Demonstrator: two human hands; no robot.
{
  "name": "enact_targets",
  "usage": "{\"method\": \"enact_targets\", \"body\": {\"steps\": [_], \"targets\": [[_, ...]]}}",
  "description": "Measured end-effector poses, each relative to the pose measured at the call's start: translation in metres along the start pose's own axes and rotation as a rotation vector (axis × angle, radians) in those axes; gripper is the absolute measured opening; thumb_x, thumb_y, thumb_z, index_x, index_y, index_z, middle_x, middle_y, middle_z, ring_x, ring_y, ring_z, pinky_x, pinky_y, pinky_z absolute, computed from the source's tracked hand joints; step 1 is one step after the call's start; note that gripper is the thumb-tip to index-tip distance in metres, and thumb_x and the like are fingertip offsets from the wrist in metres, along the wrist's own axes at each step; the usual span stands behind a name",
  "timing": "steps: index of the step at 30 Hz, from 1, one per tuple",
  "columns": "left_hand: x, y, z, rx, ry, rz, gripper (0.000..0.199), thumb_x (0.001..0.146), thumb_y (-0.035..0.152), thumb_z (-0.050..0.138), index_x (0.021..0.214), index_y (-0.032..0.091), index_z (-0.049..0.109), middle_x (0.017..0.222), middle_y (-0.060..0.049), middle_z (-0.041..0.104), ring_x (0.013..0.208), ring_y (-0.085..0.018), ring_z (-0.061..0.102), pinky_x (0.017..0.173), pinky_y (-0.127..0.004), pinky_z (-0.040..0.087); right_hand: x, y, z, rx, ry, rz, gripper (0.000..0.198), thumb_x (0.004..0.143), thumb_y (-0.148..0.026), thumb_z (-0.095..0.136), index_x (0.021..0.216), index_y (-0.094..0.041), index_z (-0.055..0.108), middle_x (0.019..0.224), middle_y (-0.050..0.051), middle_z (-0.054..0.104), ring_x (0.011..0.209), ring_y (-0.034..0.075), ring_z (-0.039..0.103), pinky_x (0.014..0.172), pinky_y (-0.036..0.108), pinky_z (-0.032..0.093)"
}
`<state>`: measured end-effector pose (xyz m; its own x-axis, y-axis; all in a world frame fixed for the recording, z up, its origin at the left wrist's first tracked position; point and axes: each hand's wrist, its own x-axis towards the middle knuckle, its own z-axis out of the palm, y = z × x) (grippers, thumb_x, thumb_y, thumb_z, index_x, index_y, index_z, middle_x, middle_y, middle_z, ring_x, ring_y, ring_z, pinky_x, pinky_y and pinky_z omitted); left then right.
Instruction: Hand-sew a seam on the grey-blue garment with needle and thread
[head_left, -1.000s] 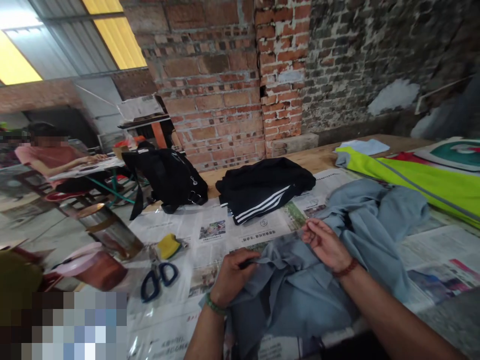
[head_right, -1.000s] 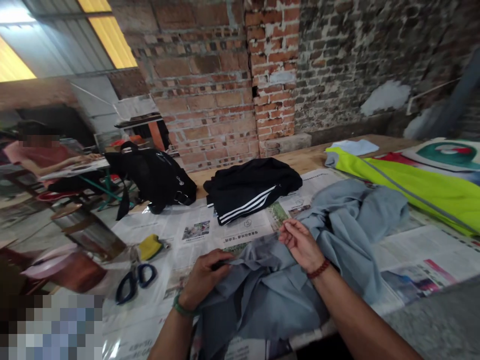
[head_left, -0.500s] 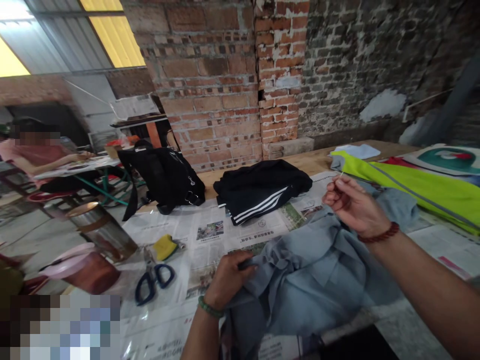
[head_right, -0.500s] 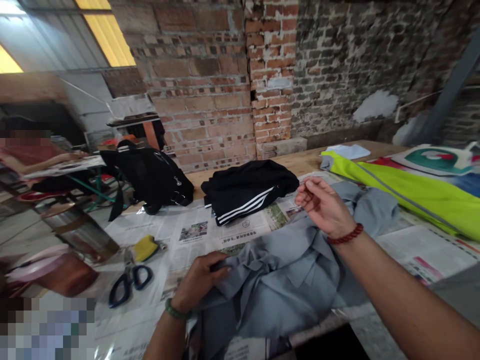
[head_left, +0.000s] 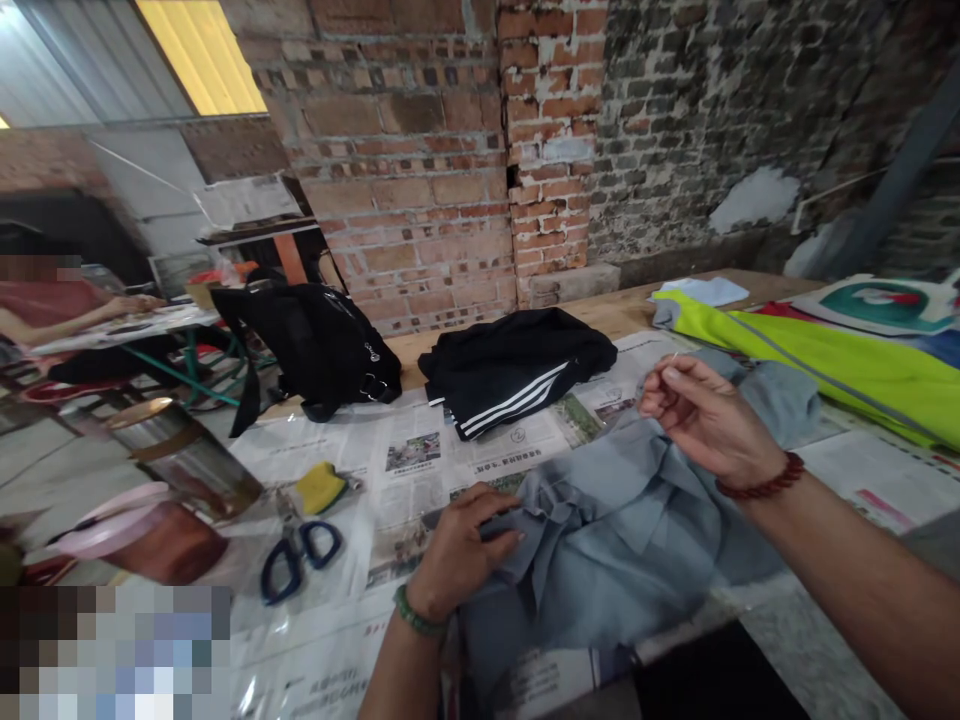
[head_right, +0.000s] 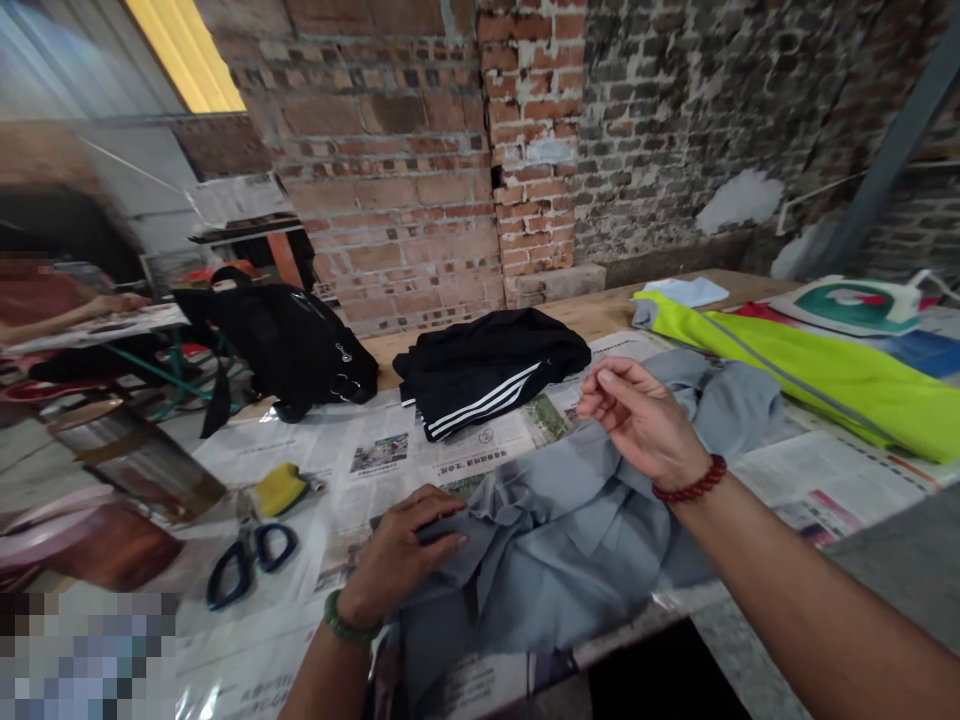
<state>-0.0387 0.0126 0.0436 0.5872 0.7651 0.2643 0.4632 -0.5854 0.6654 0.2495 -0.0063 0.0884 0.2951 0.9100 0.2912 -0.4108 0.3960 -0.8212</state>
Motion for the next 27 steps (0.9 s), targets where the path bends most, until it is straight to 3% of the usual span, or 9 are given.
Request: {"method": "enact_targets", "body": {"steps": [3, 6, 10, 12, 14, 16, 18, 22, 27], "targets": [[-0.001, -0.005, -0.001, 0.035, -0.025, -0.003, 0.011, 0.070, 0.012, 0.060, 0.076, 0.019, 0.066, 0.075, -0.001, 0.060, 0.074, -0.014, 0.058, 0.068, -0.024, 0.046, 0.005, -0.002, 0.001, 0.016, 0.028, -0.022, 0.011, 0.069, -0.023, 0.066, 0.076, -0.021, 0.058, 0.068, -0.003, 0.060, 0.055, 0.008, 0.058, 0.054, 0.019, 0.048], [-0.002, -0.008, 0.000, 0.073, 0.002, 0.068, 0.013, 0.074, 0.010, 0.056, 0.075, 0.019, 0.065, 0.073, -0.001, 0.059, 0.071, -0.013, 0.057, 0.065, -0.022, 0.045, 0.011, 0.001, -0.002, 0.009, 0.056, -0.034, 0.012, 0.067, -0.024, 0.068, 0.075, -0.022, 0.058, 0.066, -0.004, 0.060, 0.055, 0.008, 0.058, 0.056, 0.020, 0.049], [-0.003, -0.008, 0.003, 0.160, 0.087, 0.246, 0.016, 0.080, 0.012, 0.050, 0.078, 0.019, 0.064, 0.077, -0.004, 0.060, 0.070, -0.012, 0.058, 0.063, -0.021, 0.046, 0.005, 0.016, 0.005, -0.306, 0.038, -0.087, 0.014, 0.070, -0.028, 0.065, 0.079, -0.020, 0.059, 0.067, -0.003, 0.062, 0.058, 0.010, 0.060, 0.060, 0.024, 0.049], [-0.004, -0.007, 0.005, 0.227, 0.124, 0.332, 0.019, 0.082, 0.012, 0.046, 0.080, 0.018, 0.064, 0.077, -0.004, 0.061, 0.068, -0.012, 0.058, 0.060, -0.021, 0.046, -0.006, 0.027, 0.014, -0.591, -0.080, -0.110, 0.013, 0.076, -0.029, 0.059, 0.084, -0.019, 0.060, 0.066, -0.001, 0.062, 0.061, 0.012, 0.060, 0.063, 0.026, 0.048], [-0.005, -0.006, 0.005, 0.286, 0.152, 0.390, 0.020, 0.083, 0.010, 0.044, 0.081, 0.017, 0.063, 0.077, -0.005, 0.061, 0.068, -0.012, 0.059, 0.058, -0.021, 0.046, -0.018, 0.037, 0.024, -0.822, -0.292, -0.178, 0.014, 0.082, -0.027, 0.051, 0.087, -0.019, 0.062, 0.067, 0.000, 0.062, 0.061, 0.011, 0.059, 0.065, 0.025, 0.047], [-0.006, -0.004, 0.005, 0.314, 0.163, 0.414, 0.021, 0.082, 0.009, 0.043, 0.083, 0.017, 0.062, 0.079, -0.005, 0.061, 0.069, -0.012, 0.059, 0.057, -0.020, 0.047, -0.028, 0.047, 0.032, -0.954, -0.504, -0.288, 0.017, 0.085, -0.024, 0.046, 0.090, -0.020, 0.062, 0.073, 0.002, 0.061, 0.064, 0.011, 0.057, 0.065, 0.024, 0.046], [-0.007, -0.002, 0.005, 0.312, 0.168, 0.422, 0.020, 0.081, 0.008, 0.044, 0.082, 0.017, 0.062, 0.079, -0.004, 0.061, 0.070, -0.011, 0.060, 0.057, -0.019, 0.047, -0.035, 0.055, 0.037, -1.017, -0.629, -0.370, 0.019, 0.087, -0.022, 0.043, 0.093, -0.020, 0.061, 0.079, 0.003, 0.060, 0.069, 0.011, 0.057, 0.065, 0.022, 0.046], [-0.007, 0.000, 0.005, 0.318, 0.170, 0.444, 0.020, 0.079, 0.007, 0.044, 0.080, 0.018, 0.061, 0.078, -0.003, 0.060, 0.067, -0.011, 0.059, 0.055, -0.019, 0.046, -0.043, 0.067, 0.042, -1.048, -0.707, -0.437, 0.019, 0.089, -0.020, 0.041, 0.094, -0.019, 0.059, 0.080, 0.003, 0.059, 0.075, 0.012, 0.056, 0.066, 0.022, 0.045], [-0.008, 0.000, 0.007, 0.335, 0.184, 0.463, 0.019, 0.081, 0.009, 0.045, 0.081, 0.018, 0.061, 0.079, -0.003, 0.060, 0.067, -0.010, 0.059, 0.054, -0.018, 0.045, -0.051, 0.067, 0.046, -1.073, -0.685, -0.496, 0.020, 0.089, -0.018, 0.039, 0.093, -0.019, 0.058, 0.078, 0.004, 0.060, 0.075, 0.014, 0.054, 0.069, 0.026, 0.045]]}}
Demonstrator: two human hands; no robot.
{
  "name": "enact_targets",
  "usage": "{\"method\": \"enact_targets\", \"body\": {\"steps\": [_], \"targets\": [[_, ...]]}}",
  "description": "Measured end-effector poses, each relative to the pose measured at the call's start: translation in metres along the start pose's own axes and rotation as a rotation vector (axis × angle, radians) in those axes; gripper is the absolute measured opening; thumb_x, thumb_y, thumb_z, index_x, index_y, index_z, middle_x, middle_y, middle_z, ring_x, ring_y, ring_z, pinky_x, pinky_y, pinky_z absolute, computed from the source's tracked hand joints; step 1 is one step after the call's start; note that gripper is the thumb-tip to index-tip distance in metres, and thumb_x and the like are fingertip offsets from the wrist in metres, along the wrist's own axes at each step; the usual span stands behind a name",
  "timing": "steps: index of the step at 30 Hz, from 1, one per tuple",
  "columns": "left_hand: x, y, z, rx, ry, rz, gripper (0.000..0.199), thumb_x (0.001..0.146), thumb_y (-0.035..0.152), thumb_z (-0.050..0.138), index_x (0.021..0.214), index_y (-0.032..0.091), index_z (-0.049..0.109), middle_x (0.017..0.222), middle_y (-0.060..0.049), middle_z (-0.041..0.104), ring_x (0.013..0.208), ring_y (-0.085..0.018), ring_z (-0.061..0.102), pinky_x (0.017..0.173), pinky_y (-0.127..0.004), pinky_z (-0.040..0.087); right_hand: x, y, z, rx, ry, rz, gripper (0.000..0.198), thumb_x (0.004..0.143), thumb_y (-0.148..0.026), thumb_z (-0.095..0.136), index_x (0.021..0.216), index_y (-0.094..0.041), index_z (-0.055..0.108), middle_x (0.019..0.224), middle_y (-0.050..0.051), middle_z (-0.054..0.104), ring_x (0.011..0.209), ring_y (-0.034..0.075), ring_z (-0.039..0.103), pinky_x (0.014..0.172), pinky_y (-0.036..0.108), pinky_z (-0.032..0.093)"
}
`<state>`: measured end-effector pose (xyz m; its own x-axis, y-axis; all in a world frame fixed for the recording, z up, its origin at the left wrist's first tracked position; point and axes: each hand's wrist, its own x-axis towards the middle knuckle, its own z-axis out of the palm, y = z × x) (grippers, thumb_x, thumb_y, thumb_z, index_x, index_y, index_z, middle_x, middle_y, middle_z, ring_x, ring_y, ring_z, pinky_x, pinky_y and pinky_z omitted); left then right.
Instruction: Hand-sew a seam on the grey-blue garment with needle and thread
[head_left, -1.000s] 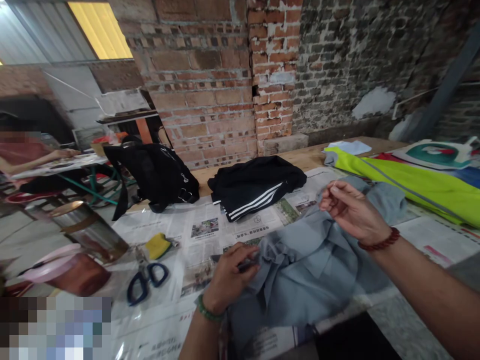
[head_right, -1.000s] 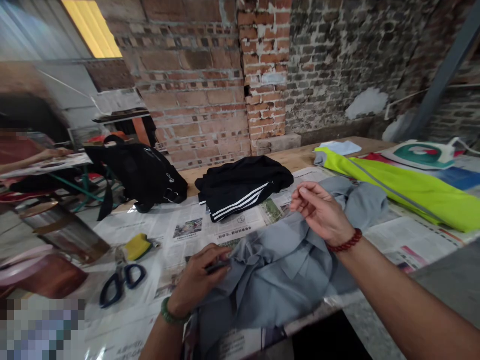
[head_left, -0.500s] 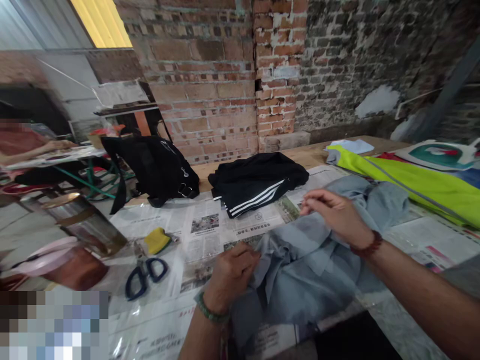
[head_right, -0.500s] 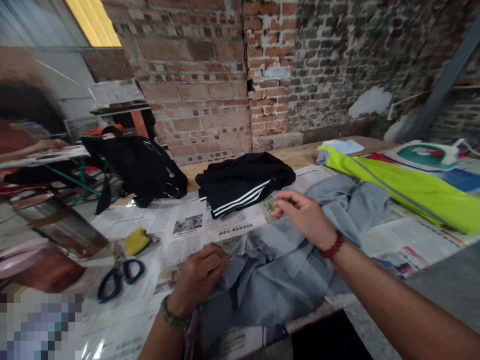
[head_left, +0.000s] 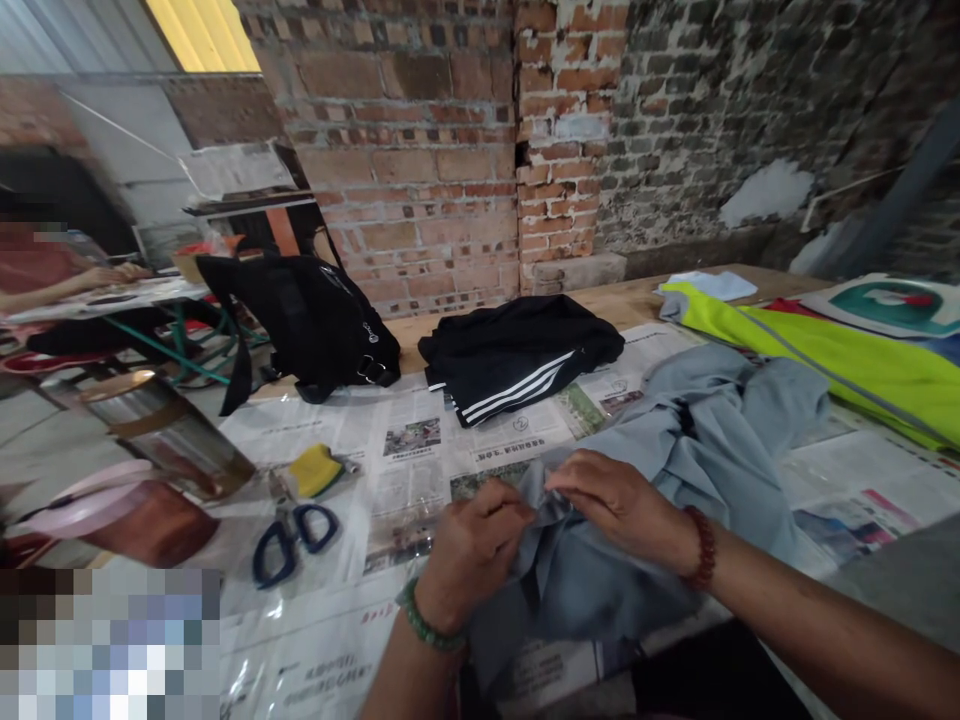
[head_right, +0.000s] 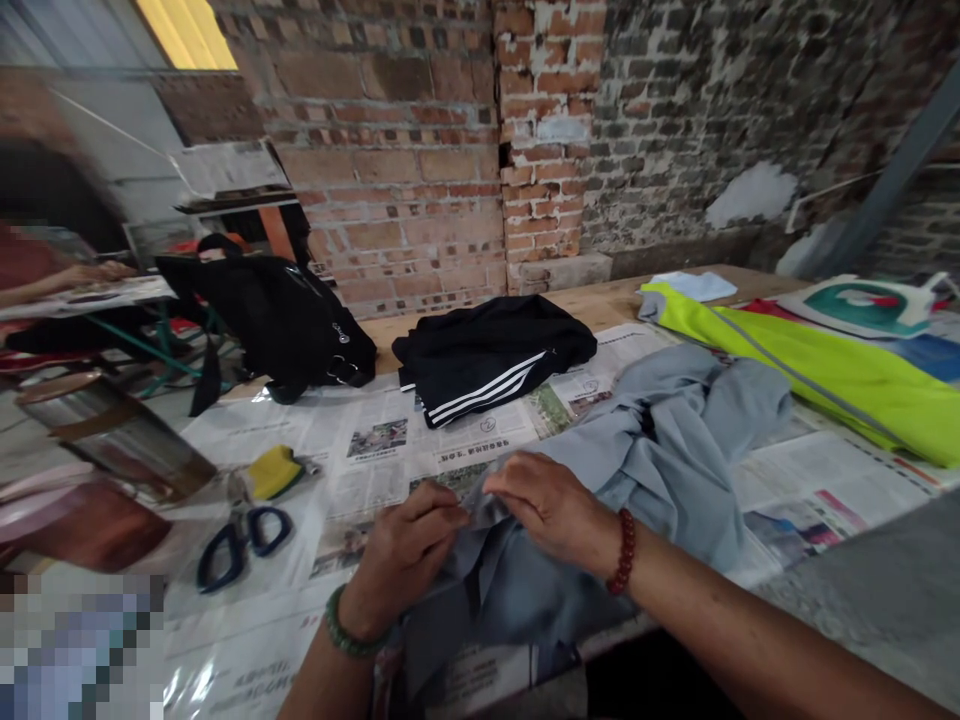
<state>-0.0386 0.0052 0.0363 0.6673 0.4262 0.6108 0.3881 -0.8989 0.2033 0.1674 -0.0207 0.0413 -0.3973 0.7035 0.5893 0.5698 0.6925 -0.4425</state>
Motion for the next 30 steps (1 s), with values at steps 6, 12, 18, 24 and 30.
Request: {"method": "enact_targets", "body": {"steps": [6, 12, 18, 24, 30], "targets": [[0.0010, 0.0018, -0.0002, -0.010, -0.005, -0.019, 0.019, 0.083, 0.011, 0.044, 0.083, 0.018, 0.060, 0.080, -0.004, 0.062, 0.069, -0.011, 0.060, 0.056, -0.020, 0.048, -0.0047, -0.0009, -0.0010, -0.142, -0.041, -0.062, 0.022, 0.086, -0.014, 0.042, 0.091, -0.021, 0.062, 0.081, 0.004, 0.060, 0.074, 0.013, 0.053, 0.068, 0.027, 0.043], [0.0008, 0.0016, 0.0013, -0.025, -0.005, -0.019, 0.018, 0.082, 0.009, 0.045, 0.083, 0.018, 0.060, 0.080, -0.004, 0.063, 0.071, -0.012, 0.061, 0.057, -0.020, 0.049, -0.0024, -0.0013, 0.0007, -0.243, -0.031, -0.060, 0.025, 0.085, -0.012, 0.041, 0.089, -0.020, 0.064, 0.074, 0.003, 0.055, 0.069, 0.013, 0.050, 0.064, 0.025, 0.041], [-0.0001, 0.0005, 0.0030, -0.047, -0.007, -0.021, 0.017, 0.077, 0.005, 0.048, 0.082, 0.018, 0.058, 0.080, -0.003, 0.062, 0.072, -0.011, 0.061, 0.057, -0.019, 0.048, -0.0004, -0.0020, 0.0006, -0.315, -0.066, -0.077, 0.028, 0.082, -0.008, 0.040, 0.088, -0.020, 0.065, 0.070, 0.002, 0.052, 0.065, 0.012, 0.046, 0.062, 0.024, 0.037], [0.0002, 0.0012, 0.0042, -0.049, -0.010, -0.037, 0.018, 0.075, 0.004, 0.048, 0.081, 0.019, 0.058, 0.079, -0.003, 0.062, 0.071, -0.012, 0.060, 0.057, -0.020, 0.047, -0.0026, -0.0003, 0.0027, -0.324, -0.120, -0.077, 0.028, 0.084, -0.010, 0.039, 0.089, -0.021, 0.064, 0.072, 0.002, 0.052, 0.064, 0.012, 0.045, 0.063, 0.026, 0.035], [0.0002, 0.0010, 0.0050, -0.082, -0.063, -0.043, 0.020, 0.074, 0.005, 0.047, 0.082, 0.019, 0.059, 0.080, -0.003, 0.062, 0.070, -0.012, 0.060, 0.058, -0.020, 0.047, 0.0006, -0.0037, -0.0014, -0.263, -0.221, -0.079, 0.029, 0.084, -0.007, 0.036, 0.094, -0.019, 0.061, 0.076, 0.003, 0.053, 0.069, 0.014, 0.047, 0.066, 0.028, 0.037]]}}
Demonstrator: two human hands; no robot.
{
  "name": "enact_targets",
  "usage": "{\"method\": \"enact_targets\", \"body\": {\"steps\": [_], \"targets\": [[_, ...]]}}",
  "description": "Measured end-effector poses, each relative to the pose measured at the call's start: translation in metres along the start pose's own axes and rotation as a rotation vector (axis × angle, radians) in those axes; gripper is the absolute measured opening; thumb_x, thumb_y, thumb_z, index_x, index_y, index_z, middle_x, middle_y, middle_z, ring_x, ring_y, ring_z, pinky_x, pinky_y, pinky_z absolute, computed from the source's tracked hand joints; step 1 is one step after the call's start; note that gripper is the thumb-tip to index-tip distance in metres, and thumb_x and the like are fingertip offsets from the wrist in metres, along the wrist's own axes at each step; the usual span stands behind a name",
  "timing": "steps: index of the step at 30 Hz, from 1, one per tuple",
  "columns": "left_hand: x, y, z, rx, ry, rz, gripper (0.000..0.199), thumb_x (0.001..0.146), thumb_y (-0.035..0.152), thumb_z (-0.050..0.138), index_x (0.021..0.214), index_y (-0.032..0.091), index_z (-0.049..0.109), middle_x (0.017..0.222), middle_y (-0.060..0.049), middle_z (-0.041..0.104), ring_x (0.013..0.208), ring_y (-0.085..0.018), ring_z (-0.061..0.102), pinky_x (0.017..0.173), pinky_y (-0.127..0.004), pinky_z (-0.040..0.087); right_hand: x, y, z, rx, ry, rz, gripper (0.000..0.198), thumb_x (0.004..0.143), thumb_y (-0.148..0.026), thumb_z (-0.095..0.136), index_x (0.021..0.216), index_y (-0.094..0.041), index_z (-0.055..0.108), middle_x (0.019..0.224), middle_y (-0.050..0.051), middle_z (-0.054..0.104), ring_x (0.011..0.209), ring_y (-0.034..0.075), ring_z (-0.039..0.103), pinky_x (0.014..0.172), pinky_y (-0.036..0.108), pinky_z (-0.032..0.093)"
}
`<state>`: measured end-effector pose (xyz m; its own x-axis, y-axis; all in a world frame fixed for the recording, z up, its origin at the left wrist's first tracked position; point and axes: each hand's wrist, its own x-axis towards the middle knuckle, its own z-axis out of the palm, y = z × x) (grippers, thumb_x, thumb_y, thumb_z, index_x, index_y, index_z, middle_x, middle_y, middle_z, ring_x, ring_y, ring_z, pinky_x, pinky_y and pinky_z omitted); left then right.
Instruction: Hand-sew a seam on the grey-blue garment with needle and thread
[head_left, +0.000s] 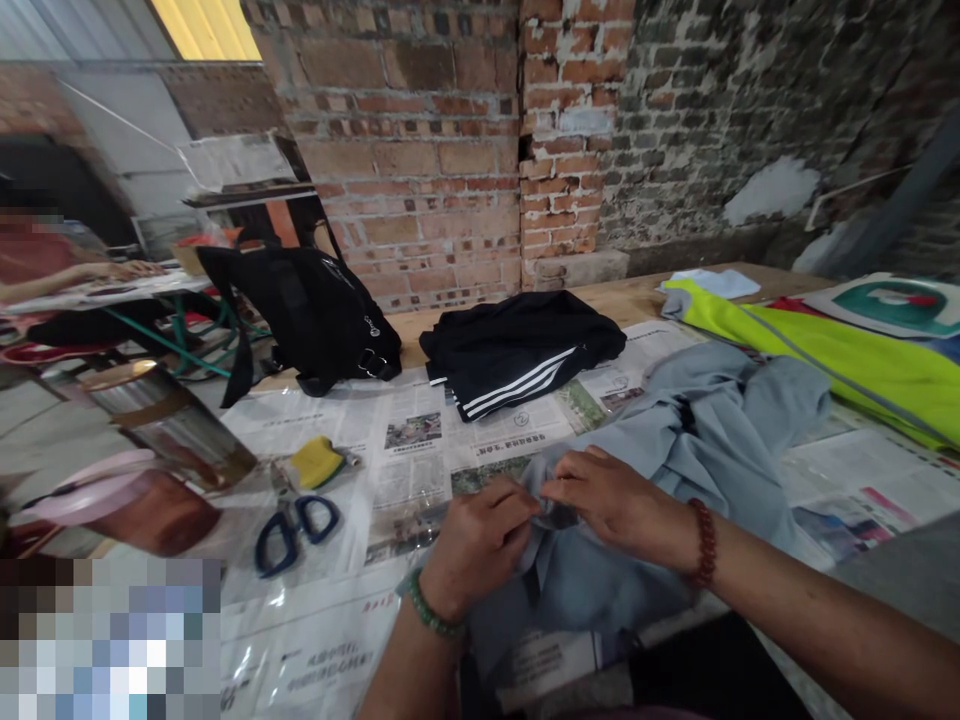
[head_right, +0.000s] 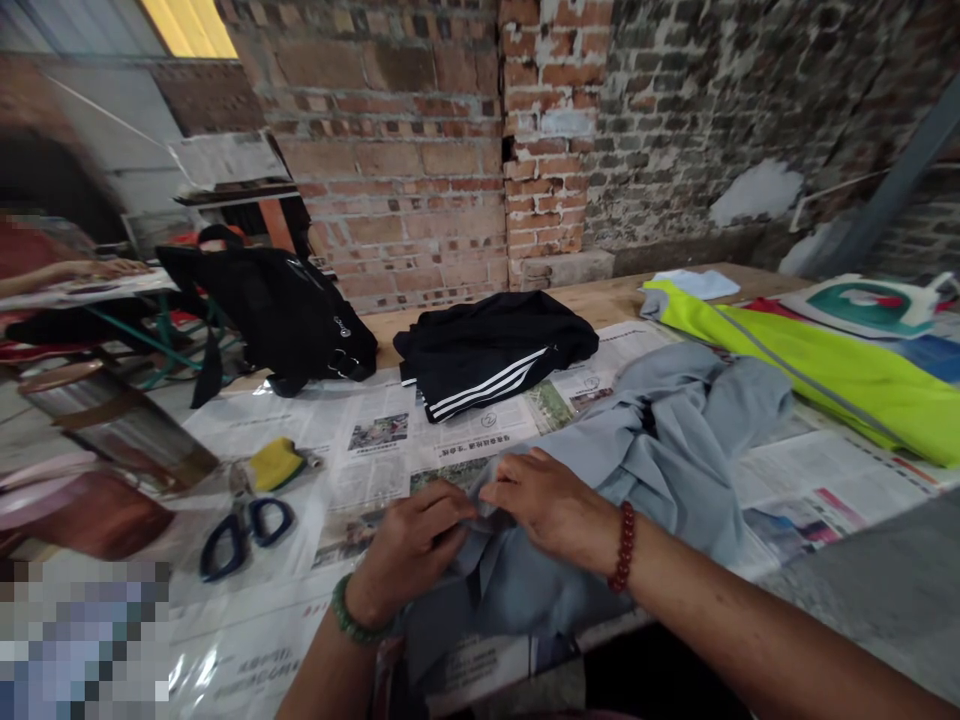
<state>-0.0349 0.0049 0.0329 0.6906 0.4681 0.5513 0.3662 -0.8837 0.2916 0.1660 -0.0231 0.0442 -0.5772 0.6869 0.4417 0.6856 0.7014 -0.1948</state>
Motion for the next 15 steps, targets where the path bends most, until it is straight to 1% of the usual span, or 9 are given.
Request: {"method": "enact_targets", "body": {"steps": [2, 4, 6, 8, 12, 15], "targets": [[0.0003, 0.0000, -0.0001, -0.018, -0.025, -0.004, 0.020, 0.074, 0.006, 0.047, 0.082, 0.019, 0.059, 0.079, -0.003, 0.062, 0.069, -0.012, 0.060, 0.059, -0.020, 0.047, 0.0005, -0.0014, -0.0030, 0.075, 0.002, -0.010, 0.032, 0.084, -0.006, 0.033, 0.101, -0.018, 0.058, 0.078, 0.004, 0.055, 0.071, 0.014, 0.050, 0.067, 0.028, 0.040], [0.0008, 0.0002, -0.0002, -0.039, -0.050, -0.006, 0.018, 0.076, 0.008, 0.047, 0.082, 0.019, 0.060, 0.077, -0.004, 0.062, 0.068, -0.012, 0.060, 0.059, -0.021, 0.047, 0.0007, -0.0029, -0.0044, 0.171, 0.046, 0.018, 0.034, 0.085, -0.007, 0.033, 0.108, -0.018, 0.054, 0.084, 0.005, 0.058, 0.077, 0.015, 0.053, 0.070, 0.029, 0.043], [0.0013, 0.0004, -0.0002, -0.061, -0.065, -0.013, 0.016, 0.078, 0.009, 0.047, 0.082, 0.018, 0.060, 0.076, -0.004, 0.062, 0.068, -0.013, 0.059, 0.060, -0.022, 0.047, 0.0007, -0.0038, -0.0041, 0.269, 0.095, 0.088, 0.034, 0.085, -0.010, 0.035, 0.114, -0.021, 0.050, 0.094, 0.005, 0.061, 0.087, 0.015, 0.055, 0.076, 0.029, 0.045], [0.0017, 0.0006, 0.0001, -0.089, -0.074, -0.020, 0.016, 0.080, 0.009, 0.047, 0.082, 0.018, 0.060, 0.076, -0.005, 0.062, 0.070, -0.013, 0.060, 0.062, -0.022, 0.048, 0.0011, -0.0041, -0.0029, 0.343, 0.111, 0.168, 0.034, 0.086, -0.014, 0.038, 0.117, -0.023, 0.048, 0.097, 0.004, 0.062, 0.088, 0.015, 0.057, 0.076, 0.028, 0.046], [0.0015, 0.0007, 0.0006, -0.144, -0.057, -0.022, 0.017, 0.081, 0.009, 0.046, 0.087, 0.017, 0.061, 0.080, -0.006, 0.063, 0.073, -0.013, 0.060, 0.065, -0.023, 0.048, 0.0043, -0.0052, -0.0007, 0.440, 0.054, 0.286, 0.034, 0.084, -0.014, 0.040, 0.117, -0.020, 0.048, 0.075, -0.001, 0.061, 0.068, 0.012, 0.058, 0.064, 0.023, 0.045], [0.0021, 0.0014, 0.0002, -0.191, -0.011, -0.038, 0.017, 0.081, 0.010, 0.048, 0.086, 0.017, 0.063, 0.080, -0.006, 0.064, 0.074, -0.013, 0.060, 0.065, -0.023, 0.048, 0.0085, -0.0079, 0.0031, 0.504, -0.001, 0.304, 0.036, 0.082, -0.011, 0.041, 0.117, -0.018, 0.046, 0.069, -0.002, 0.059, 0.062, 0.011, 0.056, 0.060, 0.021, 0.044]]}}
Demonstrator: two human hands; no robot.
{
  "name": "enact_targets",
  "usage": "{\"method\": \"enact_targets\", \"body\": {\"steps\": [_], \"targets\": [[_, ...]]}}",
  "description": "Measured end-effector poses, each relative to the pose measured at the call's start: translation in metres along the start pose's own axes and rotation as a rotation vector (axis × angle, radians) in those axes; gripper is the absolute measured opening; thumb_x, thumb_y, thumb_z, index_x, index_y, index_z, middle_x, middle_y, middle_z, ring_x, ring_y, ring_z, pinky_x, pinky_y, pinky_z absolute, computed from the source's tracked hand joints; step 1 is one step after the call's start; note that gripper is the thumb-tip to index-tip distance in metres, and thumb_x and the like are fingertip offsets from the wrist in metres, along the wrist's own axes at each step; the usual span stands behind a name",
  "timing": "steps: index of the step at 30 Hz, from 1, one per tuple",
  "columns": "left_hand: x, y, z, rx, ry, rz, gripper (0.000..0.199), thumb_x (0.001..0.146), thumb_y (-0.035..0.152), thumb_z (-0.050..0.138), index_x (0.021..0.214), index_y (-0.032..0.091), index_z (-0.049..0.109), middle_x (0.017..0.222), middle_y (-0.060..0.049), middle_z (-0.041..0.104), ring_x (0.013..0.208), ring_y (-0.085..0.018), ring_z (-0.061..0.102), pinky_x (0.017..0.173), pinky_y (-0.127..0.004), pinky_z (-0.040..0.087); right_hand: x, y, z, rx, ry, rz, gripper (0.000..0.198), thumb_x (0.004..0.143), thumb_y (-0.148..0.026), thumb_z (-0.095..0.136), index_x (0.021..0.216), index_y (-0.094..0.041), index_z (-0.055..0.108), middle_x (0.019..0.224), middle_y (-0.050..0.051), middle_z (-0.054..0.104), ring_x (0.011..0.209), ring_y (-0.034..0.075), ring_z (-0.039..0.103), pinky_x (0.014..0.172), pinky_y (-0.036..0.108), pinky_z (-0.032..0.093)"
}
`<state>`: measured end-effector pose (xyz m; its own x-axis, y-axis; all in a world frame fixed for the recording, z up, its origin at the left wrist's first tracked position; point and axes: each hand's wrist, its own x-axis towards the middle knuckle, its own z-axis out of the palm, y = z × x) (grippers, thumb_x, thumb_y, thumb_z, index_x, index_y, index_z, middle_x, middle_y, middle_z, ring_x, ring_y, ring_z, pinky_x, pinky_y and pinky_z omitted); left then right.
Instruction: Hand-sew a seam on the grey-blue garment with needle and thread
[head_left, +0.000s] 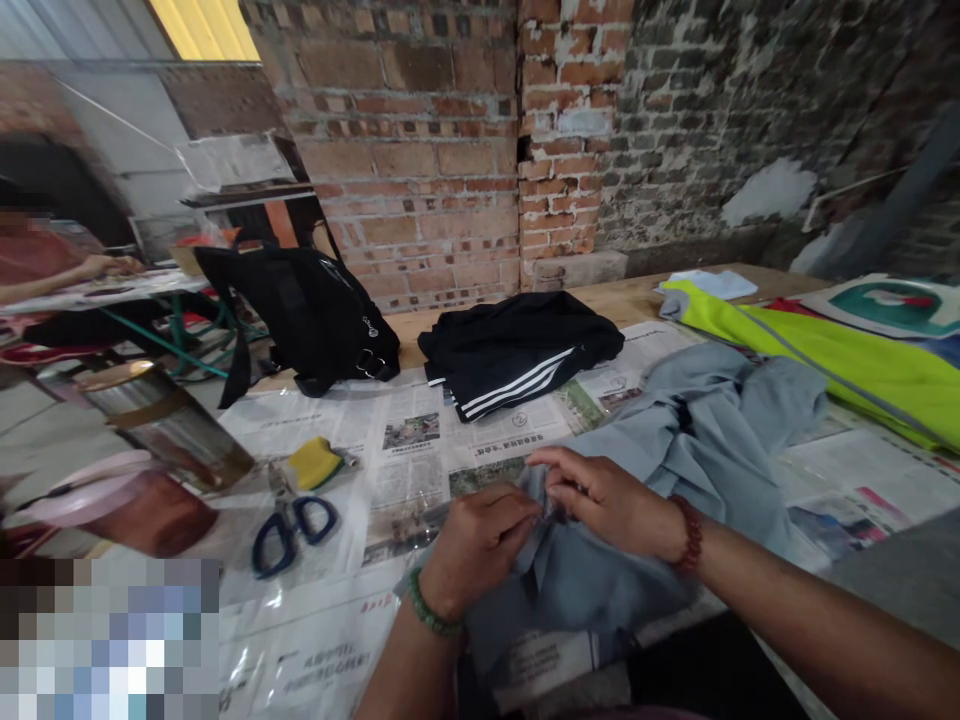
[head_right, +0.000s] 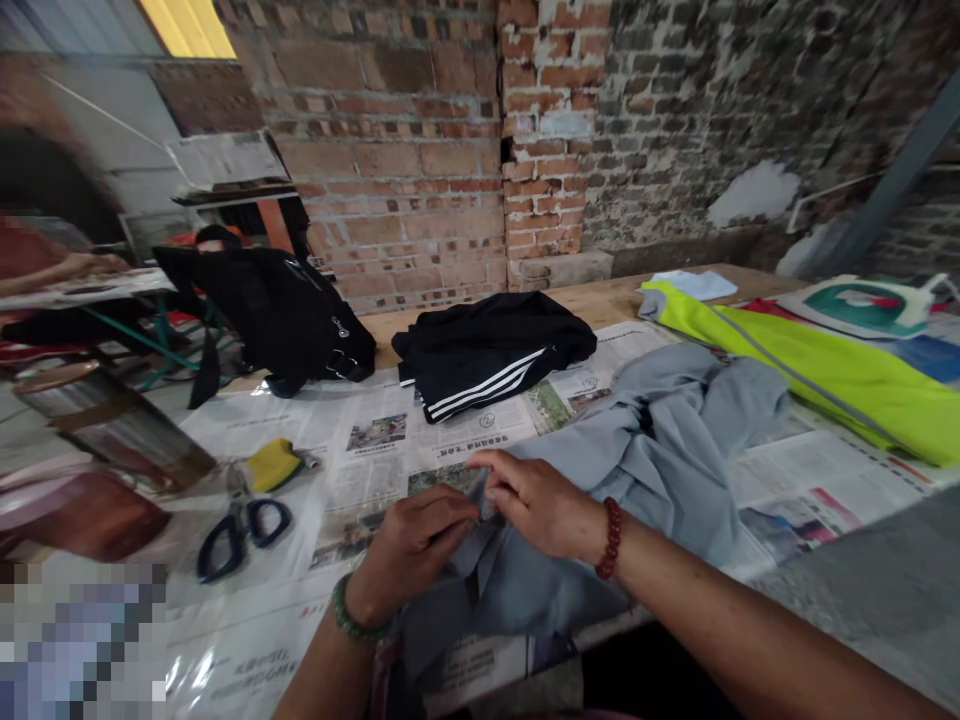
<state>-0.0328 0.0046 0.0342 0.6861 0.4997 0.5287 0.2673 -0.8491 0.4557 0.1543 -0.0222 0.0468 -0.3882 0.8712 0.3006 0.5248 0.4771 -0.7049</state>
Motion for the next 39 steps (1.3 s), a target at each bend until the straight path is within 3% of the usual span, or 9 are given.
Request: {"method": "enact_targets", "body": {"steps": [4, 9, 12, 15, 20, 30, 33, 37, 39], "targets": [[0.003, 0.002, -0.001, -0.084, 0.051, -0.124, 0.016, 0.079, 0.011, 0.051, 0.080, 0.018, 0.065, 0.076, -0.004, 0.063, 0.072, -0.013, 0.060, 0.065, -0.022, 0.047, 0.005, 0.002, 0.006, -0.012, -0.031, -0.037, 0.038, 0.083, -0.011, 0.040, 0.120, -0.016, 0.044, 0.076, 0.001, 0.063, 0.069, 0.013, 0.058, 0.064, 0.024, 0.046], [0.008, 0.002, 0.003, -0.340, 0.124, -0.561, 0.008, 0.071, 0.017, 0.061, 0.067, 0.015, 0.067, 0.061, 0.000, 0.060, 0.058, -0.011, 0.053, 0.054, -0.020, 0.040, -0.002, 0.013, 0.002, -0.126, 0.310, -0.100, 0.033, 0.085, -0.013, 0.039, 0.116, -0.021, 0.048, 0.107, 0.007, 0.058, 0.098, 0.016, 0.055, 0.083, 0.032, 0.045], [0.009, 0.000, 0.008, -0.648, 0.150, -0.827, 0.015, 0.068, 0.026, 0.065, 0.061, 0.013, 0.066, 0.052, 0.002, 0.053, 0.048, -0.008, 0.044, 0.044, -0.018, 0.031, -0.014, 0.017, 0.007, -0.140, 0.459, -0.120, 0.022, 0.084, -0.015, 0.044, 0.103, -0.022, 0.054, 0.095, 0.006, 0.061, 0.091, 0.017, 0.056, 0.080, 0.033, 0.046], [0.008, -0.003, 0.012, -0.891, 0.178, -0.969, 0.018, 0.062, 0.029, 0.070, 0.060, 0.012, 0.064, 0.051, 0.002, 0.053, 0.045, -0.007, 0.041, 0.043, -0.018, 0.030, -0.024, 0.017, 0.021, -0.141, 0.462, -0.198, 0.015, 0.081, -0.015, 0.050, 0.094, -0.022, 0.056, 0.084, 0.004, 0.061, 0.085, 0.018, 0.055, 0.077, 0.035, 0.045], [0.008, -0.006, 0.015, -1.044, 0.203, -1.033, 0.020, 0.055, 0.028, 0.076, 0.062, 0.012, 0.066, 0.052, 0.001, 0.057, 0.047, -0.008, 0.046, 0.047, -0.019, 0.034, -0.020, 0.015, 0.038, -0.170, 0.477, -0.230, 0.022, 0.079, -0.019, 0.056, 0.100, -0.021, 0.055, 0.088, 0.005, 0.060, 0.087, 0.019, 0.053, 0.078, 0.038, 0.044], [0.008, -0.005, 0.019, -1.103, 0.170, -1.029, 0.014, 0.057, 0.023, 0.072, 0.053, 0.013, 0.062, 0.051, 0.002, 0.055, 0.049, -0.008, 0.046, 0.049, -0.019, 0.035, -0.010, 0.021, 0.043, -0.222, 0.451, -0.223, 0.010, 0.082, -0.018, 0.052, 0.088, -0.021, 0.060, 0.081, 0.004, 0.060, 0.081, 0.017, 0.051, 0.076, 0.035, 0.040], [0.010, -0.005, 0.020, -1.106, 0.186, -1.053, 0.013, 0.055, 0.021, 0.072, 0.053, 0.014, 0.062, 0.052, 0.002, 0.056, 0.049, -0.009, 0.047, 0.050, -0.019, 0.037, -0.009, 0.021, 0.045, -0.022, 0.472, -0.094, 0.010, 0.083, -0.020, 0.050, 0.082, -0.021, 0.060, 0.080, 0.004, 0.060, 0.081, 0.017, 0.053, 0.075, 0.033, 0.041], [0.010, -0.006, 0.023, -1.123, 0.194, -1.128, 0.018, 0.054, 0.025, 0.075, 0.059, 0.013, 0.064, 0.052, 0.001, 0.058, 0.046, -0.008, 0.047, 0.048, -0.019, 0.036, -0.002, 0.023, 0.049, 0.514, 0.497, 0.252, 0.014, 0.080, -0.031, 0.054, 0.076, -0.018, 0.056, 0.072, 0.002, 0.061, 0.065, 0.013, 0.054, 0.061, 0.026, 0.043], [0.010, -0.008, 0.024, -1.123, 0.196, -1.136, 0.019, 0.052, 0.026, 0.075, 0.058, 0.012, 0.064, 0.050, 0.002, 0.057, 0.045, -0.008, 0.046, 0.046, -0.019, 0.034, 0.002, 0.024, 0.049, 0.714, 0.531, 0.340, 0.018, 0.076, -0.035, 0.057, 0.072, -0.017, 0.054, 0.067, 0.000, 0.060, 0.059, 0.011, 0.053, 0.057, 0.024, 0.042]]}}
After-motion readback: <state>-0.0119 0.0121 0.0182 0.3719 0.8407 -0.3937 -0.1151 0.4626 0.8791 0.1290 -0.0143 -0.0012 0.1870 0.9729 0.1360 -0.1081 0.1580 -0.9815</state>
